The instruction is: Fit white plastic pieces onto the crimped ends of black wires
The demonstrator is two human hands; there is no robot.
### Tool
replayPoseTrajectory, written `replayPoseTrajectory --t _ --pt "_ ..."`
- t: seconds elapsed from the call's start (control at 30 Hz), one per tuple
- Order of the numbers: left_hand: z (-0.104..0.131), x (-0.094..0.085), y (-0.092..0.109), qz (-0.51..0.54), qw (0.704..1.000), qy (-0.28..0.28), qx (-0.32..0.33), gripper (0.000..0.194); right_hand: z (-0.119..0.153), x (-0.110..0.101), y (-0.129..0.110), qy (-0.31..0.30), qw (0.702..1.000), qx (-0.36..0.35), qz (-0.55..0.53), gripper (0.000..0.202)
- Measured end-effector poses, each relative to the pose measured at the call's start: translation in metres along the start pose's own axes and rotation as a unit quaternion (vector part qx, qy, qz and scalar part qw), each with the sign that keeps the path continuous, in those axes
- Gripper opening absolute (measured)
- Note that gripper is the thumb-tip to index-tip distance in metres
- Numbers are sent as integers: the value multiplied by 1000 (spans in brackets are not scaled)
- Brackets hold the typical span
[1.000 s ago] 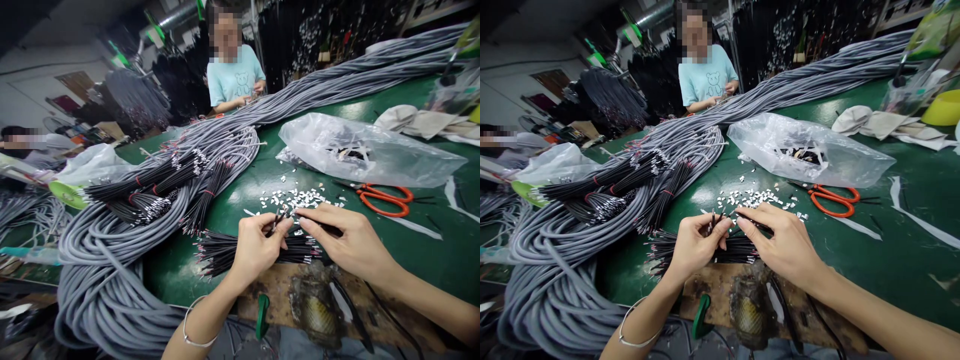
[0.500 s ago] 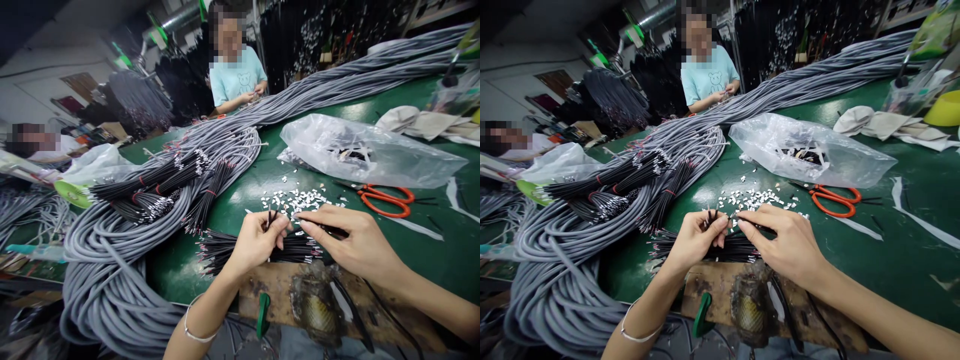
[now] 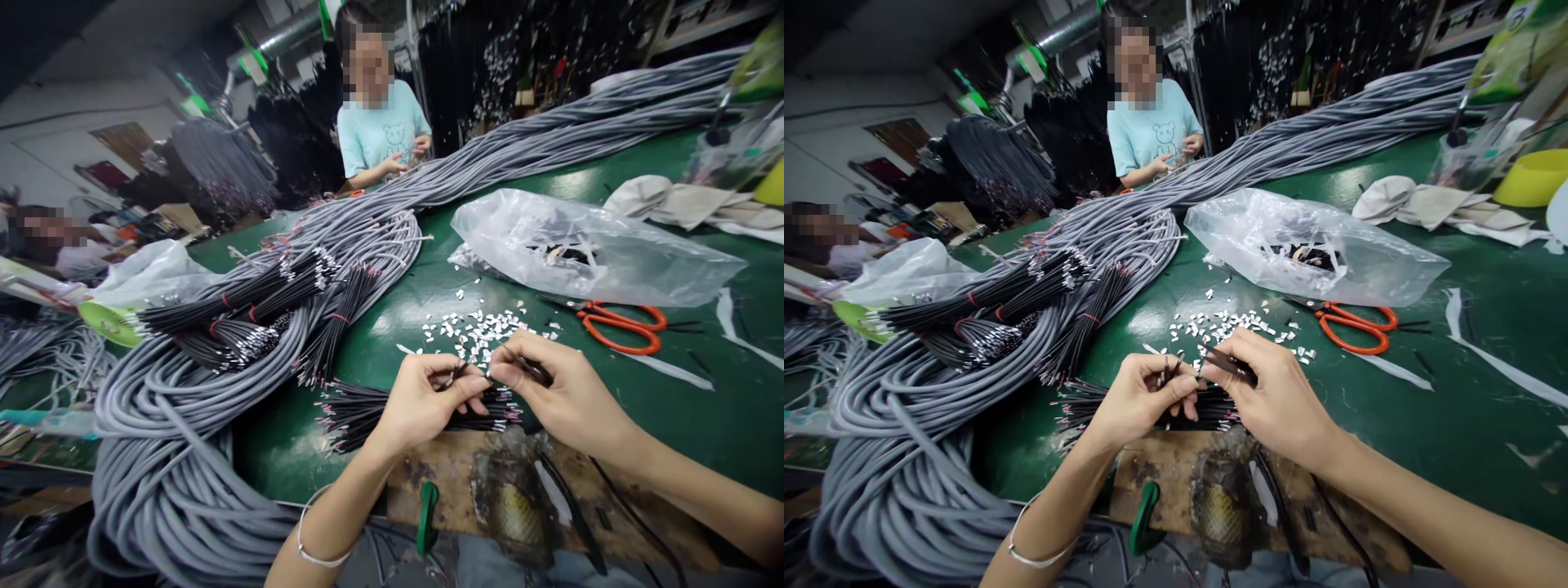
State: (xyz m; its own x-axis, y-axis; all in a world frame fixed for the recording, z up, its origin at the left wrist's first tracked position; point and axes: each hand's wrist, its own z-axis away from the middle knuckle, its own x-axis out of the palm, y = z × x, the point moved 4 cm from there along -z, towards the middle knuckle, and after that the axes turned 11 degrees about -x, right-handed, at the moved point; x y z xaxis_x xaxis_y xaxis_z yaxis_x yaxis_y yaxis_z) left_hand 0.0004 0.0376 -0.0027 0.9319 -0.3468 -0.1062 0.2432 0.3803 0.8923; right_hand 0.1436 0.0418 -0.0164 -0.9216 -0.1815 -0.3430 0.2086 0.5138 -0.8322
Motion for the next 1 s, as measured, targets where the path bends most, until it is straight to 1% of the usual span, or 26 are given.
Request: replayPoseTrajectory --t 0.1,0.17,0.23,0.3,0.37,0.4,0.43,0.5,0.6,0.67,0.77,0.83,0.9,0.93,1.0 --pt "-1 -1 -1 51 997 56 8 22 0 3 3 -16 998 49 -45 24" --pt "-2 -2 -2 79 992 95 12 18 0 4 2 -22 996 61 -68 24" --pt "-3 -3 -2 95 988 118 11 16 -1 3 0 -20 996 56 -60 22" --pt "-3 -3 -1 92 989 119 8 14 -1 0 -2 4 999 31 -19 17" --pt "-3 -3 0 76 991 109 8 13 0 -4 -5 36 999 -10 24 9" --pt "-3 -2 1 66 992 103 10 12 1 -5 -6 46 998 -29 37 10" --pt "-2 -2 1 55 994 97 11 13 1 -5 -6 50 997 -44 42 16" --pt "-1 -2 2 37 996 85 14 15 2 -5 -6 44 997 -60 37 24" --pt "0 0 1 28 997 76 14 18 2 -5 -6 39 997 -66 29 24" --pt "-1 1 1 34 996 82 15 19 0 -5 -6 38 997 -59 32 19" --pt "-2 1 -2 51 992 111 18 17 -1 -2 -6 23 999 -18 41 10" --pt "-2 -2 -3 63 988 137 26 16 -1 0 -6 5 999 11 40 13" --pt "-1 -5 -3 57 984 162 40 16 -2 1 -8 -4 999 14 34 15" --pt "-1 -7 -2 41 983 171 48 17 -2 0 -9 4 999 6 31 15" --pt "0 -10 0 -31 981 180 68 20 -2 -4 -12 41 998 -16 35 14"
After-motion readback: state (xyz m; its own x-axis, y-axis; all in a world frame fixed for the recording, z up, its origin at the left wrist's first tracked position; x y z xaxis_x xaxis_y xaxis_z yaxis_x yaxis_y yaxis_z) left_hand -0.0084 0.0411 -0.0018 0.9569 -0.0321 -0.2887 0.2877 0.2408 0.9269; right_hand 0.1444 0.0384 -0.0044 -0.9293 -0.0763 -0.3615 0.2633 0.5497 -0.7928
